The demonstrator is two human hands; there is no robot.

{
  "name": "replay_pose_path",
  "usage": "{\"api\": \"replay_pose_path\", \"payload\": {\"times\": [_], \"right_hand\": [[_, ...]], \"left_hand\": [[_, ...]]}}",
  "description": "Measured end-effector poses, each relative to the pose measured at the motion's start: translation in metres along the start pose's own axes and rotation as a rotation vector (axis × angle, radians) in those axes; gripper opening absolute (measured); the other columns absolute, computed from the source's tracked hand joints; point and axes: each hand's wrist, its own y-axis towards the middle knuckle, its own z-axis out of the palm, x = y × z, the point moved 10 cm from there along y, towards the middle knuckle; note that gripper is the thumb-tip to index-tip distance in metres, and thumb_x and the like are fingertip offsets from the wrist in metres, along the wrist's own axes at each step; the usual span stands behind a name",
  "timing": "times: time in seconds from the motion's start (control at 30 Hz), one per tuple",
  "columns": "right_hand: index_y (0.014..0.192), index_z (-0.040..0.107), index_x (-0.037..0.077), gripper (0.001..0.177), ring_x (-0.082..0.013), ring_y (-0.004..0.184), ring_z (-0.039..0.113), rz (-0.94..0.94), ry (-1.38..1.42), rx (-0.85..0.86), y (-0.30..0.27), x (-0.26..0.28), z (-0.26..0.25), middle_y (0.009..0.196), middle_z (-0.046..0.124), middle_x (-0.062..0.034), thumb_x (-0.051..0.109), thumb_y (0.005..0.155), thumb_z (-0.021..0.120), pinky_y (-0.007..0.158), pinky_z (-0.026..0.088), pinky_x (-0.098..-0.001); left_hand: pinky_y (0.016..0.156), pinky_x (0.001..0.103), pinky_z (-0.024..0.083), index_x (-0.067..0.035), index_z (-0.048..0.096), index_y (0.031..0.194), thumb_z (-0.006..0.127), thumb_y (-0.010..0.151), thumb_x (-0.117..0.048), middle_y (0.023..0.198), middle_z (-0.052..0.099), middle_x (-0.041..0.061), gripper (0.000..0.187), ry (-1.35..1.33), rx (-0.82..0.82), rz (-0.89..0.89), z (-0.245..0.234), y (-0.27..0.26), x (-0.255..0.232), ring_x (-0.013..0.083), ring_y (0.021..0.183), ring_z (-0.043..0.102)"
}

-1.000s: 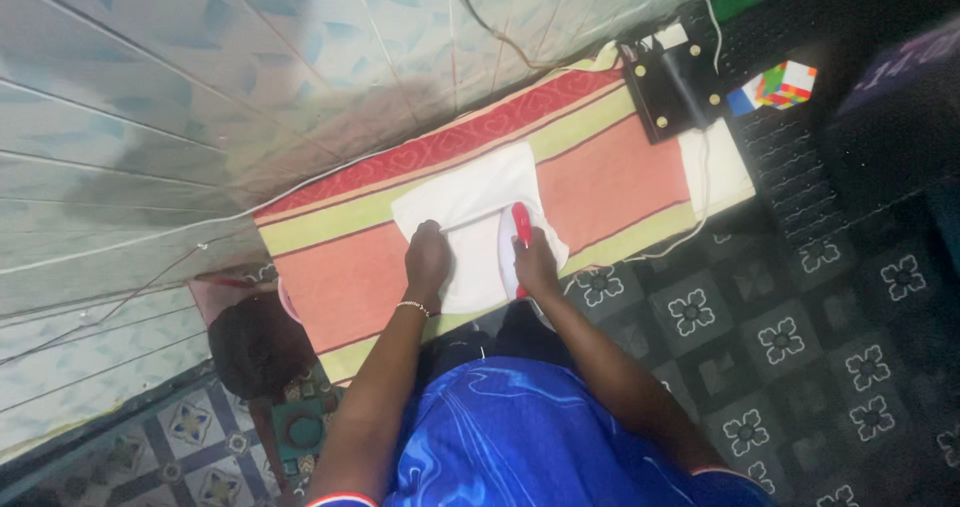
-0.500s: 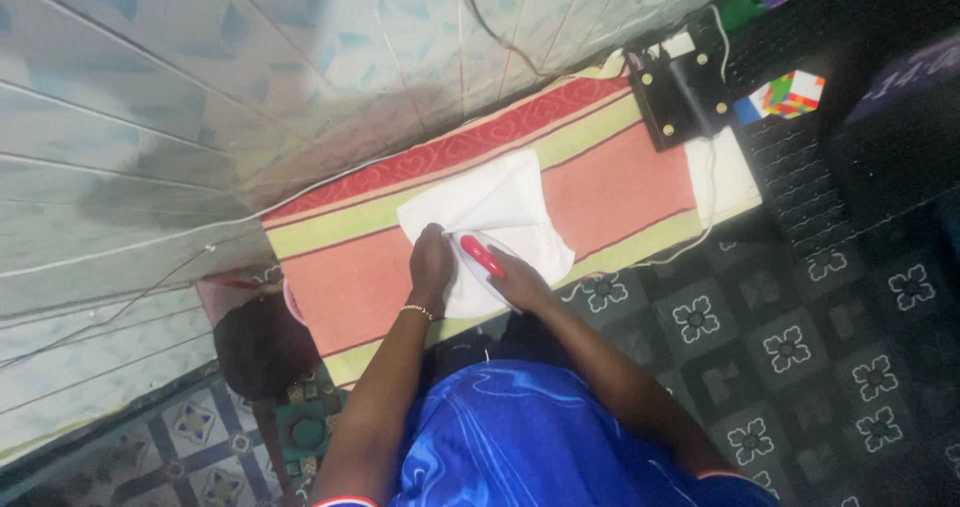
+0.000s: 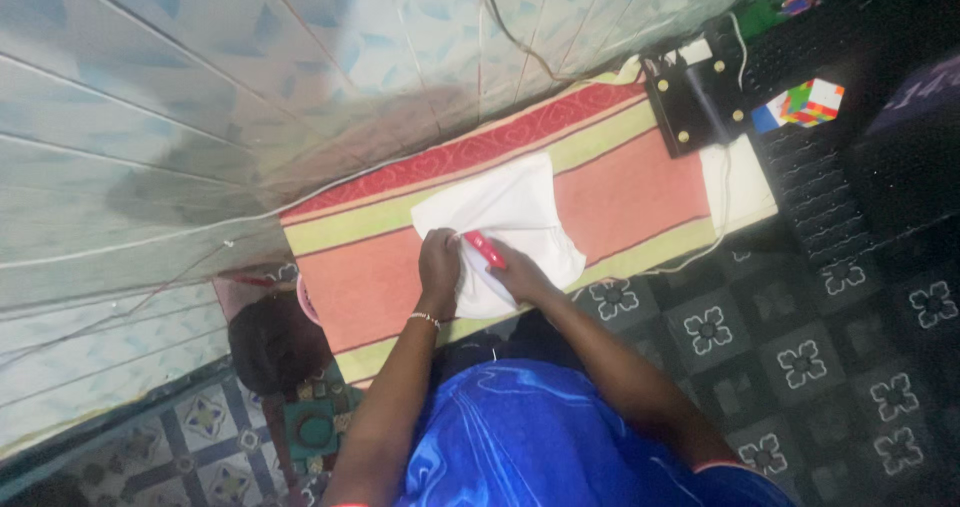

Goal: The person folds a white cloth, places it on a padded surface, and presses it using an iron before folding it again.

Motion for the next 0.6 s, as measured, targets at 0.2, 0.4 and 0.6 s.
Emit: {"api": "replay_pose_path", "payload": {"times": [0.2, 0.4, 0.6], "right_hand": [[0.147, 0.049, 0.004, 0.065, -0.0398, 0.133, 0.054, -0.072, -0.035, 0.095, 0.0, 0.029, 0.004, 0.142, 0.058, -0.0245, 0.021, 0.089, 0.07, 0.109, 0.043, -0.0434], [0.152, 0.041, 0.004, 0.068, -0.0409, 0.133, 0.054, 0.05, 0.004, -0.137, 0.008, 0.016, -0.015, 0.142, 0.057, -0.0256, 0.018, 0.091, 0.067, 0.108, 0.043, -0.0435], [0.152, 0.039, 0.002, 0.065, -0.0427, 0.129, 0.056, 0.044, -0.022, -0.375, 0.0, 0.003, -0.031, 0.141, 0.057, -0.0252, 0.012, 0.093, 0.067, 0.105, 0.045, -0.0455]], "left_hand": [[0.086, 0.046, 0.049, -0.002, 0.068, 0.098, 0.055, 0.098, -0.013, 0.099, 0.065, 0.017, 0.017, -0.034, -0.037, 0.053, -0.011, -0.002, -0.016, 0.0361, 0.096, 0.063], [0.085, 0.046, 0.05, -0.001, 0.068, 0.101, 0.056, 0.096, -0.01, 0.099, 0.065, 0.017, 0.015, -0.029, -0.056, 0.078, -0.01, -0.006, -0.016, 0.0361, 0.096, 0.063], [0.087, 0.044, 0.05, -0.001, 0.068, 0.102, 0.056, 0.098, -0.011, 0.102, 0.066, 0.017, 0.016, -0.055, -0.06, 0.005, -0.018, -0.005, -0.021, 0.0355, 0.098, 0.063]]}}
